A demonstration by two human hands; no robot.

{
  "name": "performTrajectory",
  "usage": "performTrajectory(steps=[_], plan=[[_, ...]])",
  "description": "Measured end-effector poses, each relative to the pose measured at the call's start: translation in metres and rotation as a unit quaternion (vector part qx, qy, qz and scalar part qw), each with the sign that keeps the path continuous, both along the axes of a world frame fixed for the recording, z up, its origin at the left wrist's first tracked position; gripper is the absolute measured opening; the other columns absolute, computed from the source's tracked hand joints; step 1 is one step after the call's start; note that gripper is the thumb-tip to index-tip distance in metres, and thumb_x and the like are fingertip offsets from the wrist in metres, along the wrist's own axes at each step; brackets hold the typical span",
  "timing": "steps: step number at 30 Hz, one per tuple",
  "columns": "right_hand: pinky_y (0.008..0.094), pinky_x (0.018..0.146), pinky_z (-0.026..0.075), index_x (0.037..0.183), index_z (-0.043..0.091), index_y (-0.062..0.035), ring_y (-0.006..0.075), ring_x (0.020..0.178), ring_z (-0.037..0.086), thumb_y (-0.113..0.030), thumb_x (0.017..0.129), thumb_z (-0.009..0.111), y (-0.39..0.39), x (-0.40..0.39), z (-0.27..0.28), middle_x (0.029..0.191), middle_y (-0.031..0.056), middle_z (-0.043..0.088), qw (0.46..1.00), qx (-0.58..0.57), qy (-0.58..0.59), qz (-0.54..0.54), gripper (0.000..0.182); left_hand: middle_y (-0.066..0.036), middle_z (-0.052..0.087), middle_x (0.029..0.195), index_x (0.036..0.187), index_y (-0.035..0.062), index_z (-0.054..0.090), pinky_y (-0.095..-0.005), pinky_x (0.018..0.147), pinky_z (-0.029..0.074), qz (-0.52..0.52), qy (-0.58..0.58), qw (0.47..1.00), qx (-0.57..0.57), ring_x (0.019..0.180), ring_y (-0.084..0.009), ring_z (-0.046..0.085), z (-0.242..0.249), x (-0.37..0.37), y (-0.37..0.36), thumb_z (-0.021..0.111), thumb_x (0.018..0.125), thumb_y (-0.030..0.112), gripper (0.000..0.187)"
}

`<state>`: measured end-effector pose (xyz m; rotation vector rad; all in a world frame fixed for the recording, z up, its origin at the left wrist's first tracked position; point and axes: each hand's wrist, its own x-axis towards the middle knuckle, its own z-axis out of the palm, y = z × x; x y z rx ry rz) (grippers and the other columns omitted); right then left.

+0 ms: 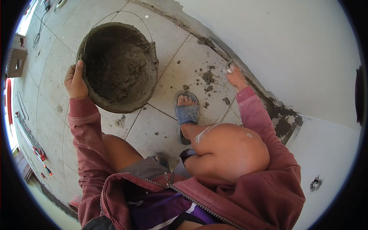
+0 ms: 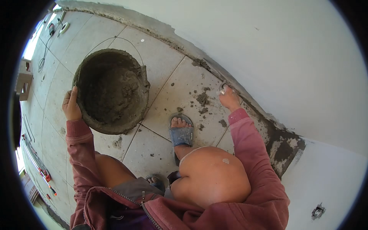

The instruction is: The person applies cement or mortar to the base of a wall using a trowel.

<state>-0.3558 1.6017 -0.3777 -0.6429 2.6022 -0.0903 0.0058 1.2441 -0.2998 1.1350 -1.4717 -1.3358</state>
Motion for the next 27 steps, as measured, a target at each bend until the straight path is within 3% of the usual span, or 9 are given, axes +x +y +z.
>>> performTrajectory(steps=[6, 9, 11, 12, 14, 17, 21, 23, 27], plan=[[0.0377, 0.074, 0.042, 0.102, 0.049, -0.0005, 0.0343, 0.085, 0.055, -0.027, 0.072, 0.054, -0.015, -0.002, -0.024, 0.090, 0.0214, 0.057, 0.996, 0.053, 0.018, 0.074, 0.040, 0.007, 0.043, 0.064, 0.066, 0.0054, 0.053, -0.0150, 0.052, 0.027, 0.002, 0.004, 1.000, -0.003, 0.058, -0.0014, 0.034, -0.002, 0.000, 0.001, 0.057, 0.080, 0.019, 0.020], [0.0359, 0.065, 0.045, 0.101, 0.049, 0.0013, 0.0299, 0.082, 0.058, -0.021, 0.074, 0.053, -0.026, -0.020, -0.026, 0.089, 0.0211, 0.058, 1.000, -0.015, -0.004, 0.023, 0.035, 0.007, 0.044, 0.064, 0.066, 0.0054, 0.052, -0.0152, 0.053, 0.027, -0.011, 0.005, 1.000, -0.012, 0.058, -0.0017, 0.034, -0.001, -0.001, 0.001, 0.057, 0.080, 0.019, 0.020], [0.0330, 0.063, 0.046, 0.102, 0.052, -0.0007, 0.0225, 0.078, 0.059, -0.018, 0.073, 0.050, -0.012, -0.040, -0.029, 0.091, 0.0167, 0.058, 0.970, -0.091, -0.184, -0.133, 0.033, 0.007, 0.042, 0.063, 0.065, 0.0057, 0.051, -0.0156, 0.052, 0.026, 0.013, 0.000, 1.000, -0.008, 0.057, -0.0019, 0.033, 0.001, -0.003, 0.005, 0.057, 0.080, 0.019, 0.021], [0.0330, 0.063, 0.046, 0.102, 0.052, -0.0007, 0.0225, 0.078, 0.059, -0.018, 0.073, 0.050, -0.001, -0.046, -0.032, 0.091, 0.0167, 0.058, 0.970, -0.094, -0.185, -0.129, 0.033, 0.007, 0.042, 0.063, 0.065, 0.0057, 0.051, -0.0156, 0.052, 0.026, 0.016, 0.000, 1.000, -0.013, 0.057, -0.0019, 0.033, 0.000, -0.001, 0.005, 0.057, 0.080, 0.019, 0.021], [0.0307, 0.053, 0.044, 0.090, 0.055, 0.0003, 0.0168, 0.064, 0.057, -0.016, 0.073, 0.054, 0.024, -0.047, -0.036, 0.077, 0.0122, 0.058, 0.936, -0.202, -0.228, -0.177, 0.023, 0.007, 0.043, 0.063, 0.064, 0.0055, 0.051, -0.0158, 0.052, 0.026, 0.004, -0.001, 1.000, -0.018, 0.057, -0.0020, 0.033, -0.003, 0.005, 0.006, 0.057, 0.080, 0.020, 0.022], [0.0314, 0.052, 0.043, 0.080, 0.054, 0.0014, 0.0165, 0.062, 0.056, -0.018, 0.073, 0.056, 0.026, -0.023, -0.027, 0.072, 0.0115, 0.058, 0.980, -0.107, -0.139, -0.094, 0.021, 0.005, 0.048, 0.068, 0.071, 0.0044, 0.054, -0.0158, 0.058, 0.032, -0.007, -0.011, 1.000, -0.014, 0.062, -0.0030, 0.039, -0.011, 0.016, 0.001, 0.056, 0.081, 0.021, 0.019], [0.0343, 0.056, 0.043, 0.078, 0.052, 0.0020, 0.0208, 0.065, 0.057, -0.021, 0.073, 0.056, 0.004, -0.031, -0.022, 0.071, 0.0135, 0.058, 0.994, -0.066, -0.084, -0.021, 0.023, 0.005, 0.049, 0.068, 0.072, 0.0044, 0.055, -0.0159, 0.058, 0.032, 0.001, -0.008, 1.000, -0.003, 0.062, -0.0028, 0.039, -0.010, 0.017, 0.000, 0.056, 0.081, 0.021, 0.019], [0.0362, 0.065, 0.042, 0.082, 0.053, 0.0017, 0.0289, 0.076, 0.057, -0.024, 0.073, 0.056, -0.006, -0.026, -0.001, 0.081, 0.0183, 0.058, 0.967, -0.147, -0.157, -0.133, 0.028, 0.005, 0.050, 0.069, 0.072, 0.0045, 0.055, -0.0159, 0.058, 0.032, 0.005, 0.002, 1.000, 0.006, 0.062, -0.0027, 0.040, -0.012, 0.020, -0.001, 0.056, 0.081, 0.021, 0.019], [0.0396, 0.076, 0.040, 0.091, 0.055, -0.0039, 0.0340, 0.090, 0.053, -0.030, 0.073, 0.054, 0.010, -0.010, 0.012, 0.092, 0.0177, 0.058, 1.000, -0.006, -0.014, 0.006, 0.032, 0.007, 0.044, 0.062, 0.065, 0.0053, 0.052, -0.0160, 0.051, 0.026, 0.029, 0.003, 0.999, -0.018, 0.057, -0.0017, 0.033, -0.012, 0.019, 0.000, 0.058, 0.080, 0.020, 0.022]])
